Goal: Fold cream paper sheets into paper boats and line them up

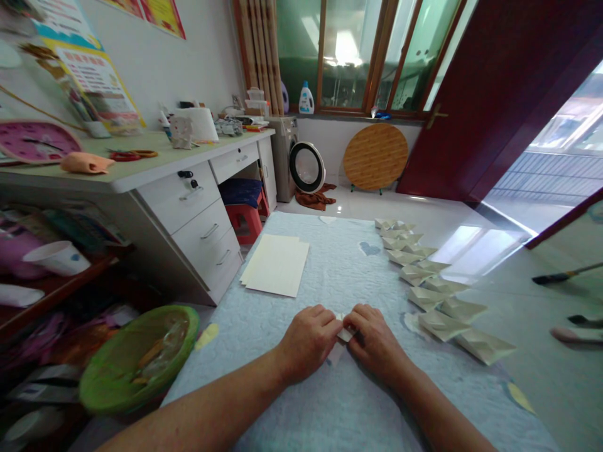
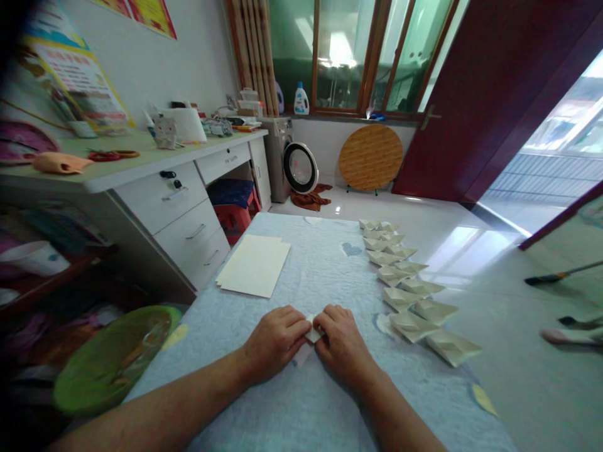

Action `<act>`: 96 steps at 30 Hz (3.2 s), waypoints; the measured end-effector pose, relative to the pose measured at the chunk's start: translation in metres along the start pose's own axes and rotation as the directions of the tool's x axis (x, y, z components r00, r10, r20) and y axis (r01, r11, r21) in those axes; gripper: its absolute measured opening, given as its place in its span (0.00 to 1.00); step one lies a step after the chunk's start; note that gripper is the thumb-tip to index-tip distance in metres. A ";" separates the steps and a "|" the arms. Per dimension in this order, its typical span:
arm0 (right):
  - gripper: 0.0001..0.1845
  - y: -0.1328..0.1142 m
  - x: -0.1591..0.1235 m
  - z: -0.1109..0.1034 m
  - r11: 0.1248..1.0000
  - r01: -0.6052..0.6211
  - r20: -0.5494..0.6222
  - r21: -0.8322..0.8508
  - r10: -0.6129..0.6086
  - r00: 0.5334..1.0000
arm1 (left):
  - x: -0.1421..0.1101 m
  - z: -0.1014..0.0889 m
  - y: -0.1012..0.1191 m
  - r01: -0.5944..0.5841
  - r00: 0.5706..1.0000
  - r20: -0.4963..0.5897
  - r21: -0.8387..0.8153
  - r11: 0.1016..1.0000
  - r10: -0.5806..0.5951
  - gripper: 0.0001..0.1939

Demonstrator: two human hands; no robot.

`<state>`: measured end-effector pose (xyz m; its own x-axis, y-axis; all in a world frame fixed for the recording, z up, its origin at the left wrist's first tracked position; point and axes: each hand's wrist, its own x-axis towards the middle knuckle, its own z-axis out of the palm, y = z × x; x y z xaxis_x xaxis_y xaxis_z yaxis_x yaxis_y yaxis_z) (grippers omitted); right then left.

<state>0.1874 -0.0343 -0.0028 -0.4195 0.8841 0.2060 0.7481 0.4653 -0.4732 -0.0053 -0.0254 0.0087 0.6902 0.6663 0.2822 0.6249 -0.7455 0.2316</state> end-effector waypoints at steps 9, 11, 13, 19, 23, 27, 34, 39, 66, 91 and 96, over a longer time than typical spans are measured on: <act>0.07 0.009 -0.004 -0.015 0.999 0.043 0.028 0.034 -0.044 0.999 | -0.003 0.011 -0.003 -0.050 0.999 0.001 0.022 0.999 0.050 0.06; 0.06 0.012 -0.004 -0.015 0.999 0.040 0.030 0.034 -0.041 0.999 | -0.001 0.010 -0.003 0.008 1.000 0.003 -0.057 0.998 -0.008 0.06; 0.07 0.014 -0.004 -0.015 0.999 0.029 0.035 0.037 -0.030 0.999 | 0.001 0.009 -0.003 0.082 0.997 -0.003 -0.129 0.988 -0.083 0.05; 0.09 0.013 -0.002 -0.013 0.997 -0.031 0.023 0.067 0.030 0.999 | 0.006 0.009 -0.002 0.227 0.974 0.040 -0.222 0.948 -0.224 0.06; 0.10 0.011 0.000 -0.010 0.993 -0.097 0.033 0.061 0.095 0.995 | 0.008 0.009 -0.003 0.282 0.959 0.058 -0.237 0.930 -0.277 0.08; 0.09 0.011 0.002 -0.007 0.985 -0.173 0.025 -0.007 0.173 0.985 | 0.010 0.009 -0.004 0.325 0.946 0.062 -0.200 0.924 -0.319 0.10; 0.08 0.010 0.003 -0.003 0.976 -0.213 -0.018 -0.056 0.212 0.977 | 0.012 0.010 -0.003 0.367 0.930 0.062 -0.139 0.920 -0.362 0.10; 0.08 0.008 0.005 -0.003 0.967 -0.248 -0.033 -0.051 0.246 0.969 | 0.013 0.008 -0.001 0.398 0.917 0.077 -0.144 0.906 -0.391 0.09; 0.09 -0.001 0.007 -0.002 0.933 -0.344 0.001 -0.106 0.346 0.938 | 0.011 0.009 -0.002 0.414 0.910 0.074 -0.121 0.902 -0.408 0.09; 0.06 -0.002 0.007 0.002 0.913 -0.372 -0.022 -0.167 0.373 0.927 | 0.010 0.011 0.002 0.453 0.892 0.045 -0.089 0.887 -0.451 0.06; 0.05 -0.003 0.007 0.001 0.916 -0.370 -0.023 -0.157 0.371 0.928 | 0.007 0.013 0.002 0.341 0.939 -0.014 -0.098 0.935 -0.344 0.07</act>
<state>0.1816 -0.0297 -0.0007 -0.0998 0.9944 0.0356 0.9210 0.1058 -0.3749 0.0056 -0.0216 -0.0005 0.4278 0.8818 0.1987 0.7838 -0.4714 0.4043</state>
